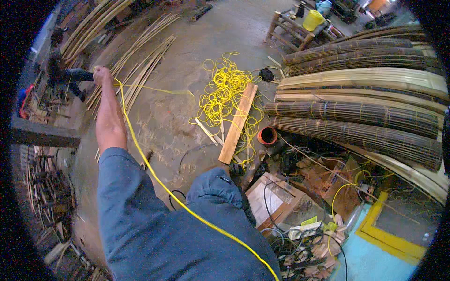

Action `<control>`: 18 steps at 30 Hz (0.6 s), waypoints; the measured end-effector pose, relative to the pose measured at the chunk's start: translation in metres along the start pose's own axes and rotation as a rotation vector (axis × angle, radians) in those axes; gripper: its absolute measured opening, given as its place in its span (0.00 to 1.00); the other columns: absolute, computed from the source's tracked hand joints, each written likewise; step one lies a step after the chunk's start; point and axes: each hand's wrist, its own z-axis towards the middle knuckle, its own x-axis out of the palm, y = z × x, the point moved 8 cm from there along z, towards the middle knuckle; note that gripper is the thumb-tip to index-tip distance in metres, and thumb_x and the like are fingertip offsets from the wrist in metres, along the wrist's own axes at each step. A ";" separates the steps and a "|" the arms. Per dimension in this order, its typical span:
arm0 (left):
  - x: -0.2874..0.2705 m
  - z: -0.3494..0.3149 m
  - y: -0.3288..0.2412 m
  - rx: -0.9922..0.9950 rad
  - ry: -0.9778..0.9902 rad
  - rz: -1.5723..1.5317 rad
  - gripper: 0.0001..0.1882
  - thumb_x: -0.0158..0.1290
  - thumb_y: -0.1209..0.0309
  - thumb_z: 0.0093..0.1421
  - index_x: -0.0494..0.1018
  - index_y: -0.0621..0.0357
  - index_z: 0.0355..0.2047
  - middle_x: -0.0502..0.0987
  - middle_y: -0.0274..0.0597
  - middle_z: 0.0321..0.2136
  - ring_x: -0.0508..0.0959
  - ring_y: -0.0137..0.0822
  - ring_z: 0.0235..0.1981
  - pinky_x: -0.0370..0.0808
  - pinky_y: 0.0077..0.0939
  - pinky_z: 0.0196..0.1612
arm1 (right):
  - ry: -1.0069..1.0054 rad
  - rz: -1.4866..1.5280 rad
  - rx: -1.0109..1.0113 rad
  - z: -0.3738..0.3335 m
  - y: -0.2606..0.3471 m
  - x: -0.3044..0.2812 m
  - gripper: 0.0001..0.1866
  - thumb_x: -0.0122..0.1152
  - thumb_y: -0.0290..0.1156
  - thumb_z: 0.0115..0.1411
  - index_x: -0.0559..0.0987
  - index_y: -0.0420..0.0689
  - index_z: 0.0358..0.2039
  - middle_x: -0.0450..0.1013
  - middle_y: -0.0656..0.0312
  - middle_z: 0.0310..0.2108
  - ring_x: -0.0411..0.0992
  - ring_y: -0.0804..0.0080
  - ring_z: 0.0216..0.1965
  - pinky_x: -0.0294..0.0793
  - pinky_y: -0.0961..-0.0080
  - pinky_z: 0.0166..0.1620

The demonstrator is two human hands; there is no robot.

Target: The person repeatedly pulls a yellow cord from a spool, measures it against a wooden plank, and ties it into loops. They use a hand saw to cut the cord and continue the process of measuring and tying.

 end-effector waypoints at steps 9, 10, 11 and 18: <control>0.132 -0.430 -0.144 0.588 1.746 -0.251 0.14 0.51 0.66 0.50 0.74 0.60 0.35 0.75 0.35 0.21 0.73 0.33 0.23 0.73 0.29 0.29 | 0.294 0.218 -0.560 0.006 0.186 0.217 0.16 0.55 0.35 0.58 0.73 0.38 0.43 0.71 0.63 0.32 0.67 0.79 0.32 0.69 0.80 0.37; 0.046 -0.542 -0.172 1.064 1.854 0.099 0.16 0.49 0.64 0.51 0.72 0.61 0.38 0.76 0.40 0.27 0.76 0.35 0.27 0.75 0.28 0.34 | 0.360 0.199 -0.426 0.018 0.189 0.277 0.10 0.52 0.31 0.58 0.75 0.36 0.33 0.73 0.61 0.30 0.70 0.75 0.32 0.69 0.77 0.39; -0.018 -0.601 -0.164 0.726 2.203 -0.311 0.21 0.45 0.57 0.57 0.71 0.63 0.40 0.76 0.44 0.33 0.77 0.37 0.32 0.74 0.28 0.39 | 0.674 0.324 -0.499 0.019 0.196 0.340 0.11 0.52 0.33 0.58 0.75 0.37 0.34 0.74 0.57 0.30 0.71 0.73 0.33 0.69 0.73 0.37; -0.093 -0.707 -0.191 0.206 2.066 -1.151 0.27 0.33 0.52 0.64 0.66 0.61 0.49 0.73 0.42 0.42 0.72 0.36 0.41 0.68 0.28 0.45 | 0.659 0.341 -0.743 -0.028 0.216 0.453 0.14 0.47 0.34 0.61 0.71 0.36 0.25 0.63 0.63 0.17 0.61 0.79 0.22 0.62 0.75 0.26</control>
